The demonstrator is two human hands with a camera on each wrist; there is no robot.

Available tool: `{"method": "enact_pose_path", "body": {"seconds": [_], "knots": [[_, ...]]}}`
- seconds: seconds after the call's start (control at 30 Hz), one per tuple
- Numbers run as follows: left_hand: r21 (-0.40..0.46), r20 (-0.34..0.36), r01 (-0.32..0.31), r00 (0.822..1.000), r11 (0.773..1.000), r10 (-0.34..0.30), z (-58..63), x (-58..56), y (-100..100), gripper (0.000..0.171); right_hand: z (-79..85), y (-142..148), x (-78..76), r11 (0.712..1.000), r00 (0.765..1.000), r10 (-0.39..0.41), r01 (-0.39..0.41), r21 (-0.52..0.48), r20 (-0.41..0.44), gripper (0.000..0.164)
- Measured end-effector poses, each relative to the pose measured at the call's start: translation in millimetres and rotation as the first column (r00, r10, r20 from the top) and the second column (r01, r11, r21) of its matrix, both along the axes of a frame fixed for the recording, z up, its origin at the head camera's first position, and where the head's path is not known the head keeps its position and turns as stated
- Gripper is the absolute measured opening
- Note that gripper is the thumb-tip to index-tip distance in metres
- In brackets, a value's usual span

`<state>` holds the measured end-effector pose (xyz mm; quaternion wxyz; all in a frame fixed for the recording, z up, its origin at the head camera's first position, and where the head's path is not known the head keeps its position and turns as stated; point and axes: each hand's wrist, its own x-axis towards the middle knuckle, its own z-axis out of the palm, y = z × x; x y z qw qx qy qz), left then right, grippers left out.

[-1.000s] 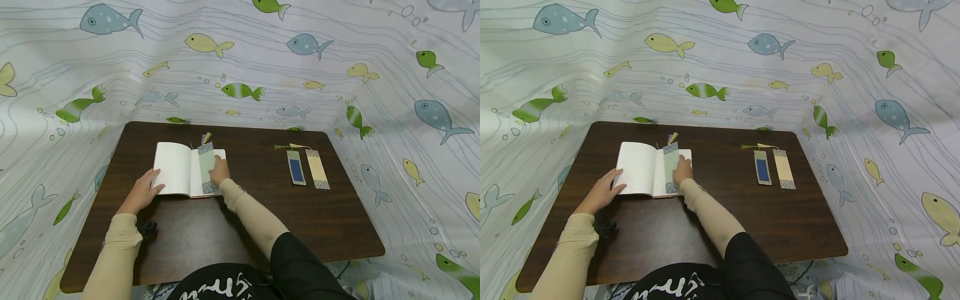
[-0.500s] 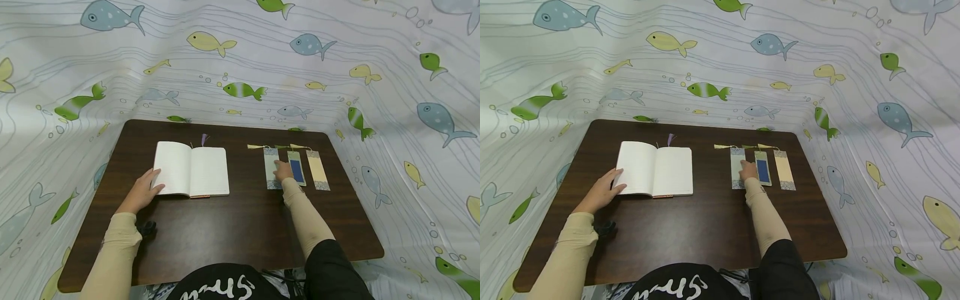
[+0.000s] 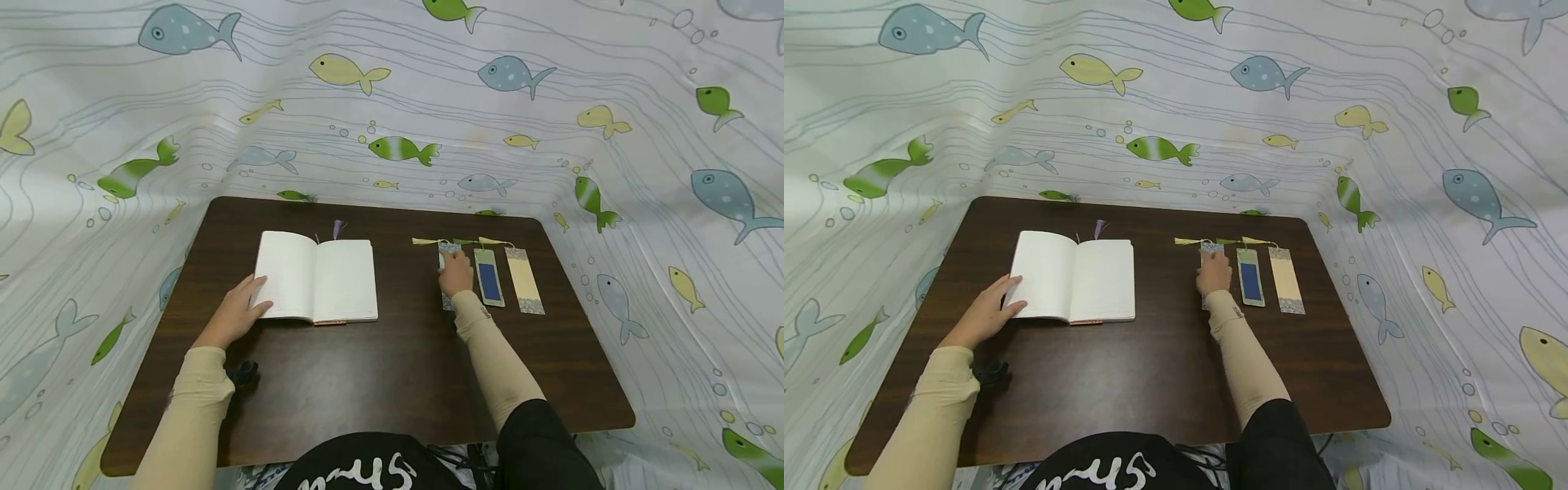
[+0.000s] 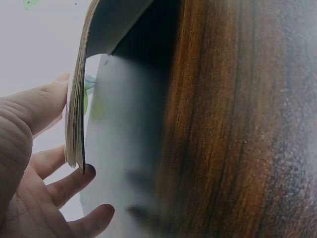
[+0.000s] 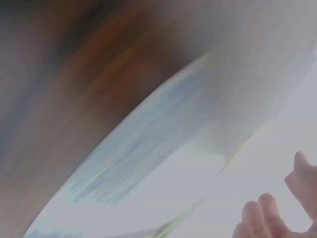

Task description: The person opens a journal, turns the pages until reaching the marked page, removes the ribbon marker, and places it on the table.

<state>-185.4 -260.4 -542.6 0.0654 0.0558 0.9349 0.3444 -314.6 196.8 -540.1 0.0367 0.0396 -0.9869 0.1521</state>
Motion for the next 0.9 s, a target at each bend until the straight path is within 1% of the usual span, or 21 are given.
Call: {"method": "enact_pose_path", "body": {"seconds": [0.03, 0.07, 0.1, 0.13, 0.17, 0.2, 0.23, 0.27, 0.3, 0.33, 0.43, 0.5, 0.57, 0.63, 0.73, 0.8, 0.87, 0.9], "knots": [[-0.001, -0.006, -0.001, 1.0, 1.0, 0.001, 0.4, -0.1, -0.1, 0.068, 1.8, -12.4, 3.3, 0.996, 0.996, 0.085, -0.086, -0.016, -0.031, 0.048], [-0.002, -0.01, -0.002, 1.0, 1.0, 0.002, 0.9, -0.1, -0.1, 0.068, 4.0, -26.0, 7.1, 0.982, 0.982, 0.186, -0.187, -0.022, -0.046, 0.05], [0.0, -0.009, -0.003, 1.0, 1.0, 0.003, 1.6, 0.1, -0.3, 0.068, 5.5, -39.7, 11.9, 0.957, 0.958, 0.284, -0.286, -0.043, -0.042, 0.052], [0.001, -0.011, -0.003, 1.0, 1.0, 0.003, 2.2, 0.2, -0.4, 0.068, 6.0, -52.9, 17.3, 0.924, 0.925, 0.378, -0.379, -0.041, -0.035, 0.056], [0.0, -0.014, -0.003, 1.0, 1.0, 0.003, 2.7, 0.3, -0.5, 0.068, 6.1, -65.2, 22.9, 0.89, 0.89, 0.456, -0.456, -0.027, -0.014, 0.061], [-0.002, -0.016, -0.004, 1.0, 1.0, 0.004, 2.8, 0.2, -0.7, 0.068, 6.2, -76.3, 28.4, 0.858, 0.857, 0.514, -0.514, -0.008, 0.017, 0.067], [-0.003, -0.018, -0.004, 1.0, 1.0, 0.004, 3.1, 0.3, -0.7, 0.068, 5.7, -85.8, 33.7, 0.83, 0.83, 0.556, -0.558, 0.022, 0.047, 0.073], [-0.003, -0.017, -0.003, 1.0, 1.0, 0.003, 3.2, 0.4, -0.5, 0.068, 4.8, -93.6, 38.3, 0.812, 0.813, 0.576, -0.581, 0.056, 0.083, 0.078], [-0.001, -0.017, -0.002, 1.0, 1.0, 0.002, 3.2, 0.4, -0.4, 0.068, 4.0, -99.9, 42.5, 0.805, 0.809, 0.576, -0.586, 0.086, 0.122, 0.081], [-0.001, -0.017, -0.002, 1.0, 1.0, 0.002, 2.9, 0.2, -0.2, 0.068, 3.0, -104.9, 45.8, 0.801, 0.81, 0.568, -0.585, 0.125, 0.148, 0.083], [-0.001, -0.019, -0.003, 1.0, 1.0, 0.003, 2.3, 0.1, 0.4, 0.068, -0.5, -112.8, 51.1, 0.806, 0.838, 0.517, -0.545, 0.231, 0.174, 0.08], [-0.003, -0.024, -0.005, 1.0, 1.0, 0.005, 2.4, 0.0, 0.7, 0.068, -1.9, -114.8, 52.1, 0.807, 0.855, 0.496, -0.517, 0.285, 0.149, 0.076], [-0.005, -0.03, -0.006, 1.0, 1.0, 0.006, 2.7, -0.1, 0.7, 0.068, -2.8, -115.8, 52.6, 0.801, 0.862, 0.496, -0.5, 0.33, 0.104, 0.071], [-0.008, -0.031, -0.004, 1.0, 1.0, 0.004, 3.3, 0.1, 0.7, 0.068, -3.4, -116.4, 53.2, 0.794, 0.86, 0.506, -0.495, 0.352, 0.067, 0.068], [-0.009, -0.022, -0.001, 1.0, 1.0, 0.001, 3.9, 0.8, 1.1, 0.069, -6.0, -116.8, 54.8, 0.793, 0.857, 0.514, -0.489, 0.363, 0.031, 0.064], [-0.006, -0.014, 0.001, 1.0, 1.0, -0.001, 4.1, 1.2, 1.5, 0.07, -8.1, -117.5, 55.5, 0.807, 0.86, 0.51, -0.477, 0.347, -0.002, 0.06], [-0.006, -0.012, 0.001, 1.0, 1.0, -0.001, 3.9, 1.3, 1.8, 0.071, -10.7, -119.2, 55.1, 0.827, 0.87, 0.491, -0.454, 0.331, -0.035, 0.064], [-0.006, -0.012, 0.001, 1.0, 1.0, -0.002, 4.0, 1.3, 2.0, 0.071, -12.7, -120.3, 54.3, 0.838, 0.878, 0.476, -0.436, 0.329, -0.048, 0.069]]}}
